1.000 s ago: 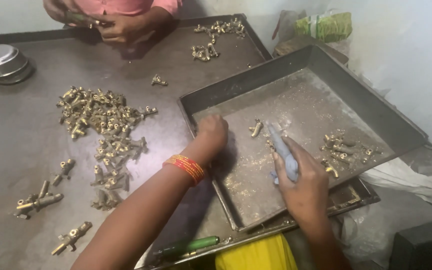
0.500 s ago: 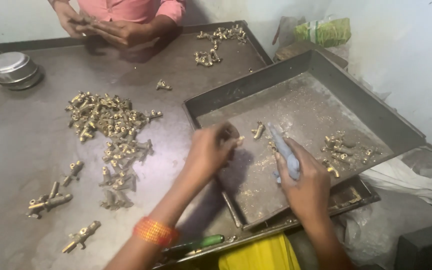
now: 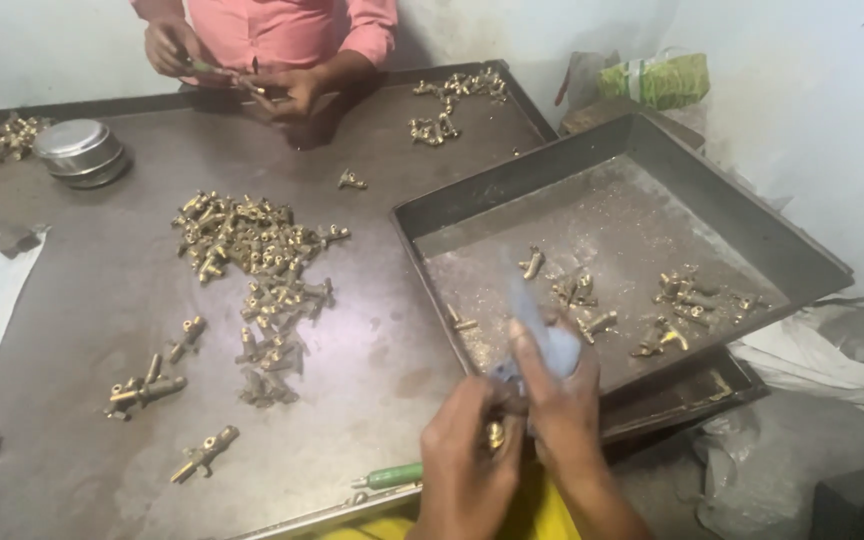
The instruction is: Cleaning and inspecting small brass valve components using a cloth at a workbench.
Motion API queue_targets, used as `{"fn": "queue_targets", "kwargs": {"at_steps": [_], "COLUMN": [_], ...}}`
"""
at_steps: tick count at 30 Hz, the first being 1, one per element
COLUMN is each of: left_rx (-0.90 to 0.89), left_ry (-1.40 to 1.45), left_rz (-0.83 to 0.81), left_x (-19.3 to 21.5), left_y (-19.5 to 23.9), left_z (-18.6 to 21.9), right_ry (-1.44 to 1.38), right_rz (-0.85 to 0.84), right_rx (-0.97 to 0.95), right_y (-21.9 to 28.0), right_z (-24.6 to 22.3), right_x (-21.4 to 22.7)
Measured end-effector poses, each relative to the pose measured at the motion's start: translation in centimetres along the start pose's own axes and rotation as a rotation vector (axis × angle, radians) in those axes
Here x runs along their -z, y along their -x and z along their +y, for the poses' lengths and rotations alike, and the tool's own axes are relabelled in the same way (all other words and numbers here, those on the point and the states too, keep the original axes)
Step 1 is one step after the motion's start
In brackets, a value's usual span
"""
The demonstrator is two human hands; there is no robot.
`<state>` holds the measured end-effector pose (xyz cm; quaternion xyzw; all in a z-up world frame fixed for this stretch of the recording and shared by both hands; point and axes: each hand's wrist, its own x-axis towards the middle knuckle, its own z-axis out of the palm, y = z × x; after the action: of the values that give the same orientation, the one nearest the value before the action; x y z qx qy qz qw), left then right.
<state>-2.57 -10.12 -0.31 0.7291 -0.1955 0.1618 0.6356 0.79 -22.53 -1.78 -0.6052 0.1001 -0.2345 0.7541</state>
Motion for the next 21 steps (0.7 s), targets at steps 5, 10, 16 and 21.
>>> {"fn": "queue_targets", "kwargs": {"at_steps": [5, 10, 16, 21], "left_rx": [-0.166, -0.236, -0.254, -0.338], "left_ry": [-0.052, -0.022, -0.103, -0.221], "left_rz": [0.022, 0.098, -0.099, 0.117], "left_x": [0.7, 2.1, 1.9, 2.9], "left_y": [1.0, 0.6, 0.8, 1.5], "left_z": [-0.1, 1.6, -0.3, -1.0], "right_ry": [0.26, 0.301, 0.055, 0.334], "right_rz": [-0.083, -0.042, 0.183, 0.022], "right_rx": [0.223, 0.079, -0.022, 0.022], "right_y": [1.1, -1.1, 0.9, -0.5], "right_z": [-2.0, -3.9, -1.2, 0.3], "right_x": [-0.6, 0.8, -0.5, 0.6]}}
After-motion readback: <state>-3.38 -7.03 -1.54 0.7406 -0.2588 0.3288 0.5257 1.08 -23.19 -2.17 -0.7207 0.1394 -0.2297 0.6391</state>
